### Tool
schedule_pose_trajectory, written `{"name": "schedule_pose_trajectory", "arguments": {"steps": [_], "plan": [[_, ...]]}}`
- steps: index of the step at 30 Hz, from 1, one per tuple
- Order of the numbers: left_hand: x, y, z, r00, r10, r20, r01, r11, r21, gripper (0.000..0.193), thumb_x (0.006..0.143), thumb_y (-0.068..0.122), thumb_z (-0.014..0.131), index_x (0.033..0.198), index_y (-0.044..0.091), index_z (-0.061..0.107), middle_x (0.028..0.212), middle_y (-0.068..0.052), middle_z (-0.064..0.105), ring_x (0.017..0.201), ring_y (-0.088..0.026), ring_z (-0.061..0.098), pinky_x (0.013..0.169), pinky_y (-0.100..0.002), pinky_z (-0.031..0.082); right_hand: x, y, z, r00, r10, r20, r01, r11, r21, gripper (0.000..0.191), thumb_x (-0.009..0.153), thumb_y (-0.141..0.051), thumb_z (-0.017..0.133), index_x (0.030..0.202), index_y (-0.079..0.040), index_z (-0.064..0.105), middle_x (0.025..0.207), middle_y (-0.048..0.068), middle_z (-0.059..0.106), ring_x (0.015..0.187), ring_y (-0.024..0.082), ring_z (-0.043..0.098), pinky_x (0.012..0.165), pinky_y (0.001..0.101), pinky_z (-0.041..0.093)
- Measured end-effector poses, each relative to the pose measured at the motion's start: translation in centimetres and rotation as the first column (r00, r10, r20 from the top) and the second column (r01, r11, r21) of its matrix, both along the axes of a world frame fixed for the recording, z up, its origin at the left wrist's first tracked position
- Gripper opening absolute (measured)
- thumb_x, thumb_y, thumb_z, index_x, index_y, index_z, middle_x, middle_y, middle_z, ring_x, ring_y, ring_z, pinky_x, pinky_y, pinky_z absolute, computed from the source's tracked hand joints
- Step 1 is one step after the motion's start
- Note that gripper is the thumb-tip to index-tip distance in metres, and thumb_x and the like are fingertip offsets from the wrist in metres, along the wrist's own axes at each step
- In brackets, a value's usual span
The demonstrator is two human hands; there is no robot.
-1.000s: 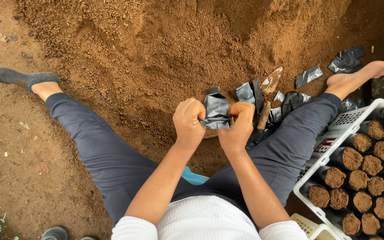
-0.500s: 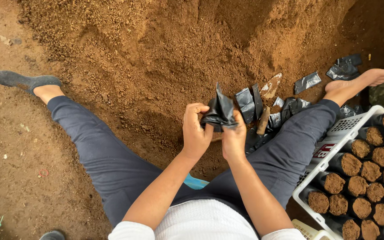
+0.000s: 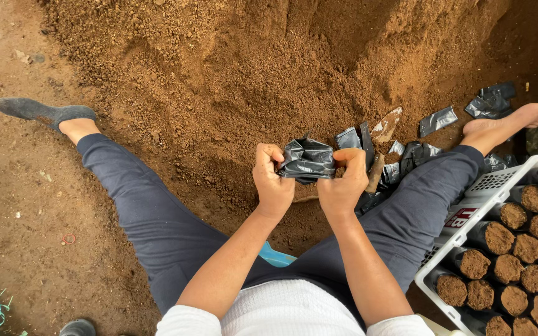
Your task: The person scoops soil from a large pile and fills small black plastic nursery bags by hand. After filling each bag, they place it into a white plastic crate next to them. The process is repeated continuously throughout the clip.
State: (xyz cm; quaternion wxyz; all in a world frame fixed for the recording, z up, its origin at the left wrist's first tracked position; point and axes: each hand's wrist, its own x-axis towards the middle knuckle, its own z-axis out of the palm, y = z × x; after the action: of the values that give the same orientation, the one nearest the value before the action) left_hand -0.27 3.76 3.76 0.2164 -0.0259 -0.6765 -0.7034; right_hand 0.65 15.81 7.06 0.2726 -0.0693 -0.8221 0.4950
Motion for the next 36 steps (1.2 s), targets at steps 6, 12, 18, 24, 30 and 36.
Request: {"name": "schedule_pose_trajectory", "arguments": {"steps": [6,12,18,24,30,36], "plan": [[0.3,0.0,0.1,0.999,0.040,-0.006,-0.040,0.997,-0.067,0.038,0.084,-0.008,0.072,0.085,0.012,0.039,0.078,0.003,0.044,0.069,-0.007,0.040,0.062,-0.023,0.039,0.2,-0.1,-0.2,0.959,0.065,-0.277,0.062,0.901,0.429,0.037,0.071,0.000,0.084,0.089,-0.007,0.052,0.084,0.007,0.056,0.078,0.026,0.052,0.071,0.0389,0.044],[0.0,-0.7,-0.1,0.999,0.034,-0.019,-0.036,0.992,-0.118,0.045,0.076,-0.011,0.074,0.076,0.013,0.035,0.072,0.004,0.037,0.067,-0.007,0.034,0.058,-0.023,0.032,0.1,-0.3,-2.2,0.985,0.030,-0.170,-0.031,0.999,-0.005,0.032,0.082,-0.001,0.079,0.095,-0.004,0.050,0.081,0.005,0.056,0.070,0.014,0.053,0.066,0.0278,0.047],[-0.2,-0.2,-1.0,0.999,0.023,0.024,-0.022,0.999,-0.028,0.042,0.075,-0.013,0.065,0.077,0.012,0.031,0.077,0.004,0.032,0.071,-0.007,0.030,0.061,-0.024,0.029,0.1,-0.4,-3.0,0.987,0.038,-0.159,-0.031,0.998,0.048,0.034,0.083,0.006,0.075,0.083,-0.005,0.044,0.077,0.006,0.042,0.068,0.019,0.041,0.062,0.0311,0.038],[-0.7,0.2,-3.6,0.991,-0.063,0.118,0.045,0.988,0.151,0.041,0.086,-0.013,0.060,0.077,0.015,0.031,0.075,0.008,0.033,0.072,-0.005,0.031,0.062,-0.023,0.030,-0.5,0.3,-3.7,0.962,0.034,-0.270,0.073,0.922,0.379,0.038,0.075,0.007,0.078,0.079,-0.008,0.043,0.077,0.007,0.044,0.071,0.026,0.042,0.067,0.0367,0.036],[-1.1,1.1,-4.7,0.978,-0.049,0.201,0.008,0.979,0.202,0.042,0.089,-0.011,0.059,0.076,0.016,0.031,0.074,0.008,0.034,0.071,-0.005,0.031,0.062,-0.022,0.031,-0.9,-0.3,-5.9,0.991,-0.003,-0.137,0.013,0.997,0.071,0.035,0.082,0.002,0.078,0.087,-0.006,0.044,0.077,0.006,0.049,0.064,0.024,0.047,0.061,0.0343,0.043],[-2.5,-1.7,-3.1,0.815,0.044,0.578,0.231,0.890,-0.394,0.035,0.078,0.001,0.076,0.088,0.015,0.045,0.080,0.000,0.057,0.069,-0.016,0.059,0.063,-0.031,0.049,-2.9,1.3,-7.0,0.960,-0.006,0.280,-0.063,0.970,0.237,0.030,0.076,0.007,0.069,0.096,-0.004,0.051,0.080,0.008,0.058,0.067,0.022,0.057,0.064,0.0365,0.047]]}}
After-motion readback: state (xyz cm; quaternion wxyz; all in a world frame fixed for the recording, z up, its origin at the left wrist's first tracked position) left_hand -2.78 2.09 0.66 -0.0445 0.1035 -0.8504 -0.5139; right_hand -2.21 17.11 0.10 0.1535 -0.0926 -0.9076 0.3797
